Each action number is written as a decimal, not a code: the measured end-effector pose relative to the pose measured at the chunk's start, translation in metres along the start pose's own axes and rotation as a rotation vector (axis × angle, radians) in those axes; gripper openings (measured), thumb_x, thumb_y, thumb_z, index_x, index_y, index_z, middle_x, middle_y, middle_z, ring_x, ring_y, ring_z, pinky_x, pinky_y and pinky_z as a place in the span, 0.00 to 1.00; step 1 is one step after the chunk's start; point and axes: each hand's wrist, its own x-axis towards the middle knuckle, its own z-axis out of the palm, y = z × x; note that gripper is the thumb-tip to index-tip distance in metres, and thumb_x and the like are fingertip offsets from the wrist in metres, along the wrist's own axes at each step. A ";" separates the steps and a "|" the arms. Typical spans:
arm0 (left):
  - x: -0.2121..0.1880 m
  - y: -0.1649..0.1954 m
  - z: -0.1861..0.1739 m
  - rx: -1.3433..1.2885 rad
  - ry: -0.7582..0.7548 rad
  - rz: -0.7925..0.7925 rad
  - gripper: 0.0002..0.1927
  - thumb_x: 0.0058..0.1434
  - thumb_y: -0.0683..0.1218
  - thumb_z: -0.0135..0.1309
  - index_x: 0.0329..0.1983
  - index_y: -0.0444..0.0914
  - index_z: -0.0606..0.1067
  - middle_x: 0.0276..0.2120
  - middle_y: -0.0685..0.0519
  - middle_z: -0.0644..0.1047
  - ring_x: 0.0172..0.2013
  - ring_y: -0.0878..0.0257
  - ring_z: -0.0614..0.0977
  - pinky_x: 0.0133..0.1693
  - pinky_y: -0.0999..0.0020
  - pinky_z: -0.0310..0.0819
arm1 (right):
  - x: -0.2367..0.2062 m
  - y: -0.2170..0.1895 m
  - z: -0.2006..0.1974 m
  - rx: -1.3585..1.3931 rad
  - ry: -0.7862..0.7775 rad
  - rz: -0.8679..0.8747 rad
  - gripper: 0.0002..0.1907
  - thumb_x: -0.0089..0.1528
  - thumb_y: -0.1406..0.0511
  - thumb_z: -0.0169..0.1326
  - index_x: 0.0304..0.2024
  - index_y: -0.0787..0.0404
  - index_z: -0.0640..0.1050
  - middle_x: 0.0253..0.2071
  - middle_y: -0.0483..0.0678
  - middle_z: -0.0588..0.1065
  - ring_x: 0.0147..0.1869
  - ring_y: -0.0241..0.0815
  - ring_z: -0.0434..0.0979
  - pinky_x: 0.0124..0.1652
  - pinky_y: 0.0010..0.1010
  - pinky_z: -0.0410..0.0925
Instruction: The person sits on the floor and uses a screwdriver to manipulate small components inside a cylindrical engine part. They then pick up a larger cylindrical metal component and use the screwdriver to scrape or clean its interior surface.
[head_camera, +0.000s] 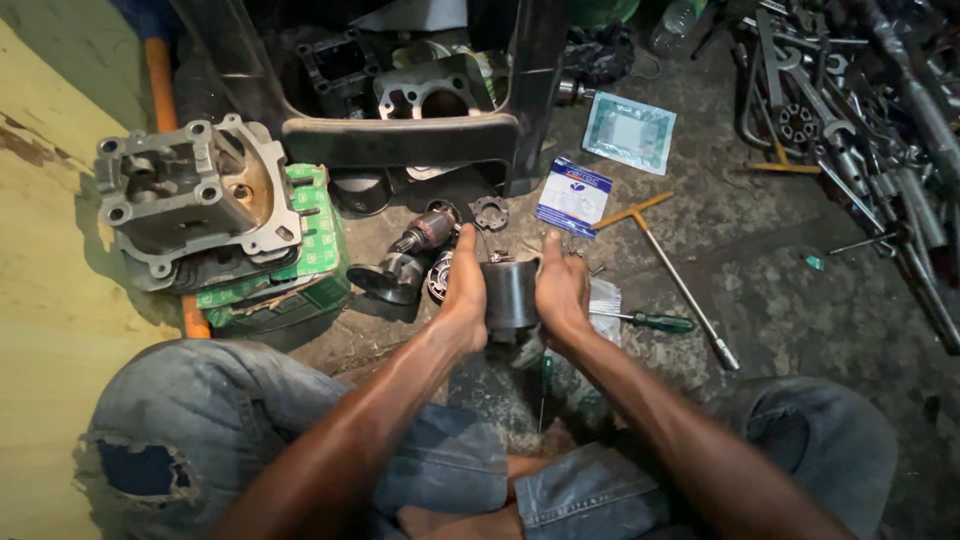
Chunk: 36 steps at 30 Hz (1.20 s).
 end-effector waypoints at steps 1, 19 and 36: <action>-0.002 0.003 -0.001 0.011 -0.010 -0.004 0.42 0.62 0.75 0.34 0.68 0.44 0.63 0.58 0.48 0.74 0.56 0.54 0.78 0.58 0.53 0.70 | 0.001 0.000 0.000 0.022 0.006 -0.001 0.37 0.72 0.45 0.42 0.21 0.69 0.71 0.22 0.51 0.68 0.28 0.44 0.65 0.32 0.48 0.62; -0.003 0.014 -0.009 -0.284 -0.293 0.202 0.23 0.60 0.64 0.55 0.44 0.42 0.80 0.37 0.54 0.82 0.37 0.57 0.82 0.44 0.60 0.78 | -0.013 0.026 -0.003 -0.320 -0.458 -0.691 0.48 0.63 0.56 0.55 0.77 0.60 0.45 0.70 0.62 0.61 0.73 0.54 0.61 0.67 0.38 0.58; -0.005 -0.003 -0.004 0.024 -0.231 0.286 0.36 0.67 0.74 0.40 0.35 0.40 0.79 0.22 0.52 0.76 0.21 0.59 0.75 0.26 0.60 0.70 | -0.002 0.017 0.002 0.176 -0.348 -0.304 0.35 0.72 0.49 0.30 0.72 0.66 0.60 0.75 0.55 0.60 0.79 0.47 0.56 0.71 0.33 0.49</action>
